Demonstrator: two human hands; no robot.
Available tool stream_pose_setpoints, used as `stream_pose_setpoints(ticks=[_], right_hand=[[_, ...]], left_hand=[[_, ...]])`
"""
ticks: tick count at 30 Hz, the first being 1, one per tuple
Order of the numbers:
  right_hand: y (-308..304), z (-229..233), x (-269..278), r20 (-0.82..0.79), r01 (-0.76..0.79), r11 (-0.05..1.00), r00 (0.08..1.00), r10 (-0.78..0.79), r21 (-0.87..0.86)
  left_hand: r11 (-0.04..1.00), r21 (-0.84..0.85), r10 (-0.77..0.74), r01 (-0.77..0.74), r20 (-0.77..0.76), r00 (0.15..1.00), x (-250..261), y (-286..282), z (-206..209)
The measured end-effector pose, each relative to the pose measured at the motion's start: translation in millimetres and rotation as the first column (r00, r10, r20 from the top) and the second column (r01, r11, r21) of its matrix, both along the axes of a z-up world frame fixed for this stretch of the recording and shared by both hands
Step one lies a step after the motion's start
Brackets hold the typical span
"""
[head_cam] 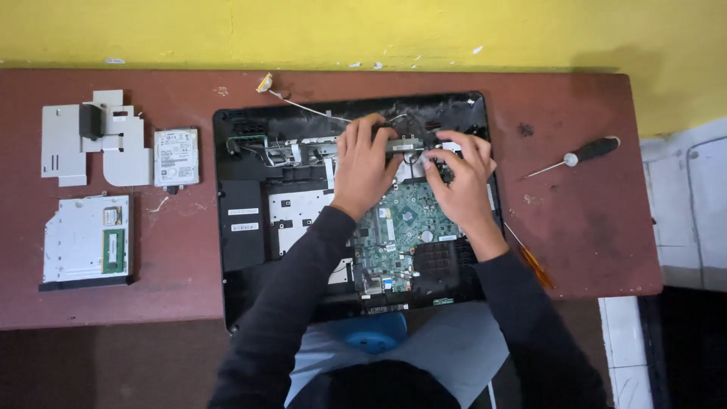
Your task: The person uses a screwdriver to remove screws from the internal frame of a disassembled laptop. They then use their hands to disconnect cables and remove a circuit board from the laptop chassis.
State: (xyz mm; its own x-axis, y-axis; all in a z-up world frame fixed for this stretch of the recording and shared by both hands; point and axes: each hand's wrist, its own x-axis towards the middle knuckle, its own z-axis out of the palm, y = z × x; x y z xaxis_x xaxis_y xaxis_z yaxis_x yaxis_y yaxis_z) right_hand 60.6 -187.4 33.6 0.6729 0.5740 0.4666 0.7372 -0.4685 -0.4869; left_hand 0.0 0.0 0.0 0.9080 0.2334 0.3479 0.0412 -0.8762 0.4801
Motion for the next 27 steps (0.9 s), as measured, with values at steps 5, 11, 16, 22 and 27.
stream_pose_setpoints(ticks=[5,11,16,22,27], right_hand=[[-2.9,-5.2,4.2,0.048,-0.047,0.998,0.998,0.045,0.034],[-4.0,4.4,3.7,0.036,-0.122,0.992,0.992,0.123,-0.033],[-3.6,12.6,11.7,0.019,-0.218,0.963,0.974,0.224,-0.161],[-17.2,28.3,47.5,0.005,-0.108,0.977,0.994,0.111,-0.184],[-10.3,35.3,47.6,0.003,-0.025,0.965,1.0,0.026,-0.263]], left_hand=[[0.999,0.032,0.015,-0.015,-0.007,1.0,0.4,-0.3,-5.7],[1.0,0.03,-0.001,0.001,0.003,1.0,-1.6,0.7,3.6],[0.993,0.098,-0.073,0.057,0.167,0.983,-1.6,2.0,-4.4],[0.995,0.102,-0.032,0.006,0.256,0.966,-1.0,1.0,0.0],[0.998,0.061,-0.014,-0.001,0.255,0.967,-1.8,0.9,11.5]])
